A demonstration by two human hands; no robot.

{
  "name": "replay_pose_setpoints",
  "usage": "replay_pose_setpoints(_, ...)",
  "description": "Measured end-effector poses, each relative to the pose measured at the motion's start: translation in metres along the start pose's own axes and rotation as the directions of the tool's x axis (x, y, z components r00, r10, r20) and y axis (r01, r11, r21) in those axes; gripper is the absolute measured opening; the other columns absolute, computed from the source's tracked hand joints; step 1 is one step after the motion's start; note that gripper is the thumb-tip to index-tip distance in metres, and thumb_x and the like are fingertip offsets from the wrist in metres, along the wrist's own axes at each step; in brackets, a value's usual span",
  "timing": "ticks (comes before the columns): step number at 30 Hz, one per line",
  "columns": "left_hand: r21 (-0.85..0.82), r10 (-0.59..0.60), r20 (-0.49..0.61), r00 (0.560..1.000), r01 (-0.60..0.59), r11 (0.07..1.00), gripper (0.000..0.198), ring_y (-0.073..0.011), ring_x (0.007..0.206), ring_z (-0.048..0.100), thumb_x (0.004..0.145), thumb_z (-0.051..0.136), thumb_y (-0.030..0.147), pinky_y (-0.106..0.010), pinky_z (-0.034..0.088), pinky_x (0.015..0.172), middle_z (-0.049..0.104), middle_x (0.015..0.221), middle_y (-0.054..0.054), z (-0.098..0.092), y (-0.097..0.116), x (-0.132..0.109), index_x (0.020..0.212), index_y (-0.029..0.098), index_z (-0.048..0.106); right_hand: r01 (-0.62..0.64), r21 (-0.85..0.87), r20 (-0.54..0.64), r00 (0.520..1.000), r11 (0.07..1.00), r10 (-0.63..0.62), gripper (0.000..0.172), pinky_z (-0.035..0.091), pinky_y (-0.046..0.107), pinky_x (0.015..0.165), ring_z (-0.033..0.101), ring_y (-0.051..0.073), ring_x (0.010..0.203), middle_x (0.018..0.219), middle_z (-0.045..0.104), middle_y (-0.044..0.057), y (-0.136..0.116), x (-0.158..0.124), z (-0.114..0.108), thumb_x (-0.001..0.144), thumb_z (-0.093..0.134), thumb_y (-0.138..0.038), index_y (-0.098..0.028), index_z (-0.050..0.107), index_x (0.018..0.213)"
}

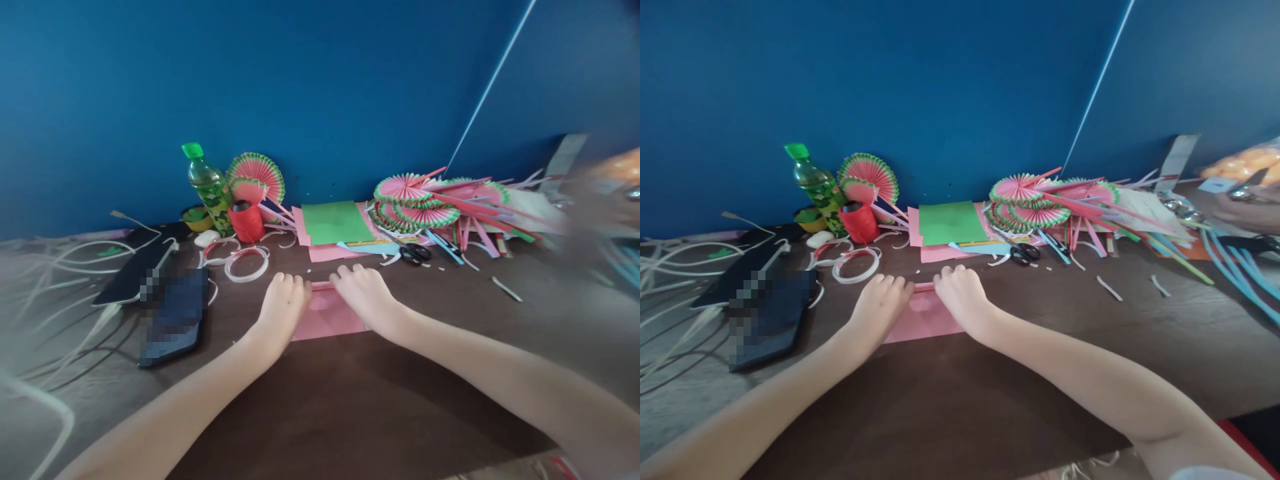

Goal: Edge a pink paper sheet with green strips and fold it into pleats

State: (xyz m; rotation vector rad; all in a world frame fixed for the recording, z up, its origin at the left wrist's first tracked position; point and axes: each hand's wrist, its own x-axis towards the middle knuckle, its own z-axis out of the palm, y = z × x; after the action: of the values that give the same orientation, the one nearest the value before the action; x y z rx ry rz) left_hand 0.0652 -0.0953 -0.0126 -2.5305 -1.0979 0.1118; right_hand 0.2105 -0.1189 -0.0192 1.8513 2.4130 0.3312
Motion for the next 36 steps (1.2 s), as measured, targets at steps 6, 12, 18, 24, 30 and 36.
replay_pose_setpoints(6, -0.004, -0.071, 0.11, 0.991, 0.072, 0.997, 0.023, -0.0255, 0.07, 0.06, 0.075, 0.041, -0.003, -0.032, 0.039, 0.06, 0.063, 0.074, -0.017, 0.001, 0.011, -0.006, 0.082, 0.003, 0.062, 0.015, -0.046, -0.025, 1.0, 0.999, -0.017, 0.022, 0.046, 0.029, 0.049, 0.062, 0.025, 0.071, 0.078, 0.061, 0.013, -0.007, -0.002, 0.005, 0.076, 0.042, 0.001, -0.01, 0.059, 0.083)
replay_pose_setpoints(12, 0.078, -0.13, 0.051, 0.99, 0.126, 0.989, 0.028, -0.0261, 0.073, 0.06, 0.072, 0.037, -0.007, -0.033, 0.041, 0.063, 0.062, 0.077, -0.02, 0.011, 0.024, -0.014, 0.084, -0.001, 0.062, 0.024, -0.175, -0.077, 0.996, 0.984, -0.038, 0.026, 0.047, 0.029, 0.047, 0.062, 0.023, 0.063, 0.073, 0.061, 0.014, -0.013, -0.009, 0.012, 0.071, 0.039, 0.006, -0.006, 0.06, 0.082)
replay_pose_setpoints(18, 0.104, -0.161, 0.028, 0.986, 0.158, 0.982, 0.045, -0.025, 0.081, 0.06, 0.077, 0.035, -0.005, -0.035, 0.042, 0.069, 0.063, 0.083, -0.019, 0.012, 0.03, -0.018, 0.119, 0.004, 0.05, 0.019, -0.251, -0.124, 0.991, 0.968, -0.052, 0.032, 0.048, 0.028, 0.047, 0.064, 0.022, 0.062, 0.072, 0.062, 0.015, -0.015, -0.016, 0.017, 0.072, 0.037, 0.007, -0.003, 0.06, 0.092)
replay_pose_setpoints(24, 0.16, -0.129, 0.111, 0.985, 0.111, 0.981, 0.051, -0.0226, 0.077, 0.061, 0.077, 0.038, -0.003, -0.032, 0.043, 0.066, 0.064, 0.081, -0.017, 0.002, 0.031, -0.013, 0.127, 0.008, 0.044, 0.06, -0.32, -0.125, 0.987, 0.946, -0.105, 0.055, 0.049, 0.03, 0.048, 0.066, 0.024, 0.067, 0.083, 0.065, 0.021, -0.015, -0.02, 0.019, 0.075, 0.032, 0.01, -0.007, 0.045, 0.126)
replay_pose_setpoints(30, 0.123, -0.124, 0.102, 0.987, 0.111, 0.986, 0.048, -0.0234, 0.077, 0.061, 0.076, 0.037, -0.004, -0.034, 0.043, 0.066, 0.065, 0.079, -0.017, 0.0, 0.031, -0.012, 0.122, 0.004, 0.048, 0.068, -0.304, -0.133, 0.985, 0.95, -0.113, 0.053, 0.051, 0.03, 0.049, 0.066, 0.022, 0.064, 0.082, 0.065, 0.022, -0.015, -0.02, 0.018, 0.075, 0.033, 0.011, -0.004, 0.047, 0.124)
replay_pose_setpoints(36, 0.073, -0.148, 0.093, 0.985, 0.141, 0.987, 0.043, -0.0252, 0.077, 0.061, 0.076, 0.038, -0.005, -0.034, 0.043, 0.065, 0.064, 0.079, -0.019, 0.001, 0.031, -0.015, 0.116, -0.001, 0.052, 0.047, -0.349, -0.144, 0.984, 0.936, -0.103, 0.045, 0.051, 0.029, 0.051, 0.066, 0.023, 0.068, 0.086, 0.065, 0.024, -0.017, -0.021, 0.021, 0.07, 0.039, 0.012, 0.004, 0.056, 0.112)
